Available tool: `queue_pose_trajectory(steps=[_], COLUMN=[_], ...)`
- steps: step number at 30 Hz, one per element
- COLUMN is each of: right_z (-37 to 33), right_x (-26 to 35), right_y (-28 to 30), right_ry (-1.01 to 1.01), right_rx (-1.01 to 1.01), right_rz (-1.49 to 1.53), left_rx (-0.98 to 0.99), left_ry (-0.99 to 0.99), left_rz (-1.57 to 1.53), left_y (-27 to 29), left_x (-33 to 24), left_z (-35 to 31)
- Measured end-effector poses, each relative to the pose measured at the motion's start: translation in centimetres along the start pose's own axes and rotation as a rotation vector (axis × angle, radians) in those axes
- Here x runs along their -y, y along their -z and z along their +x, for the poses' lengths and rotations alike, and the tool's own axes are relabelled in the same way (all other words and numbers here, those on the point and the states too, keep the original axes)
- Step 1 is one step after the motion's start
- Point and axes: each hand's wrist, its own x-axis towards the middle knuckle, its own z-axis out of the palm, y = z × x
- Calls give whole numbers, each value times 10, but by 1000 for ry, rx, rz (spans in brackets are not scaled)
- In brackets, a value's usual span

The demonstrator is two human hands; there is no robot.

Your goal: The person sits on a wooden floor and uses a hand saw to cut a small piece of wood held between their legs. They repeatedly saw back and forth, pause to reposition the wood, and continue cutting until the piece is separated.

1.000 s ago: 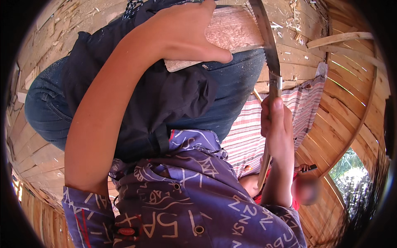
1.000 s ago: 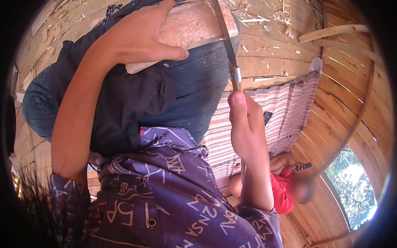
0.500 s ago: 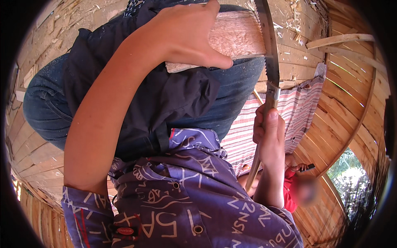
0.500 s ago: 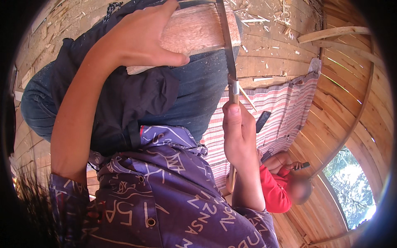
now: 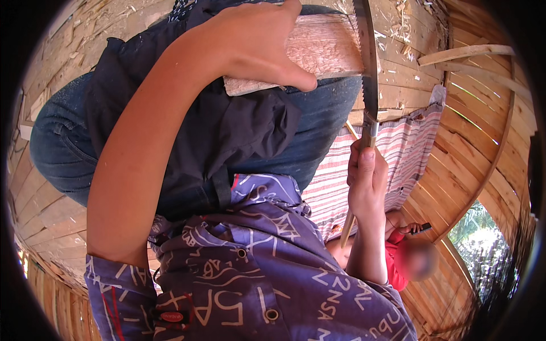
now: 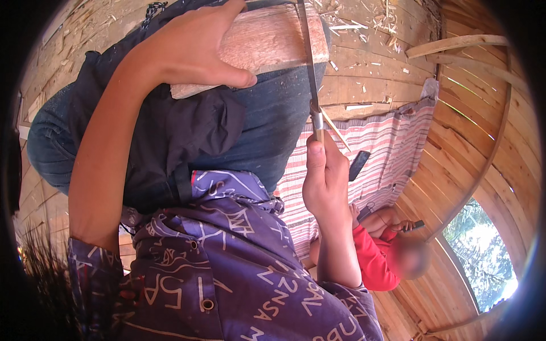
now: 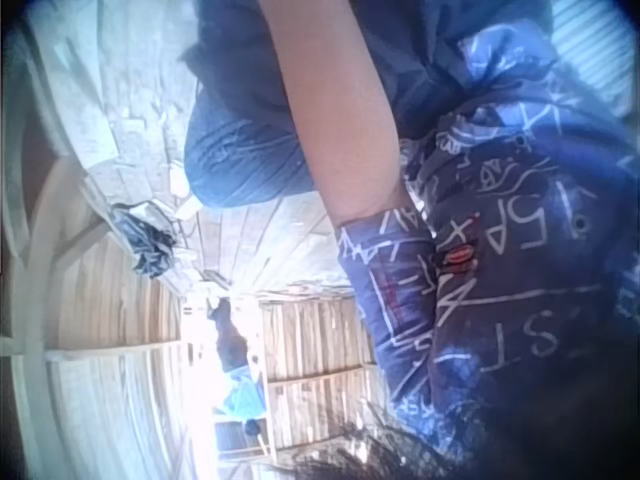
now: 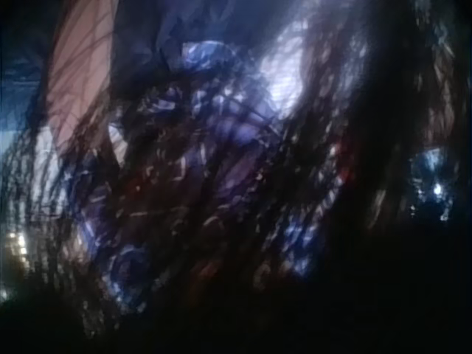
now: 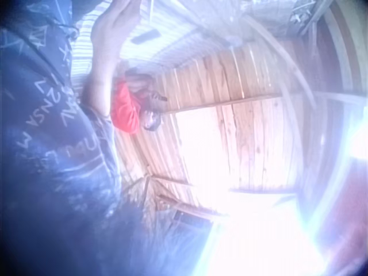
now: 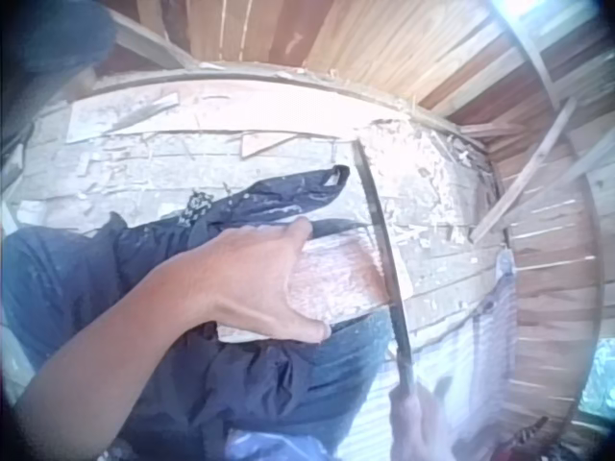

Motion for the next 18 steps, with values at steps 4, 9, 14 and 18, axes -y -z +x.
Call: queue_pose_trajectory(steps=[4, 9, 14, 18], right_z=[1, 2, 6, 11], right_x=[-1, 12, 11, 0], right_y=[2, 10, 0, -4], right_ry=[-4, -190, -8, 85], right_rx=[37, 168, 16, -37], right_rz=[67, 299, 51, -17], left_rx=[42, -14, -115, -174], left_ry=[18, -20, -53, -51], left_rz=[-17, -25, -65, -130], left_y=[6, -4, -15, -23], left_x=[-5, 8, 18, 21], left_z=[-3, 3, 6, 5])
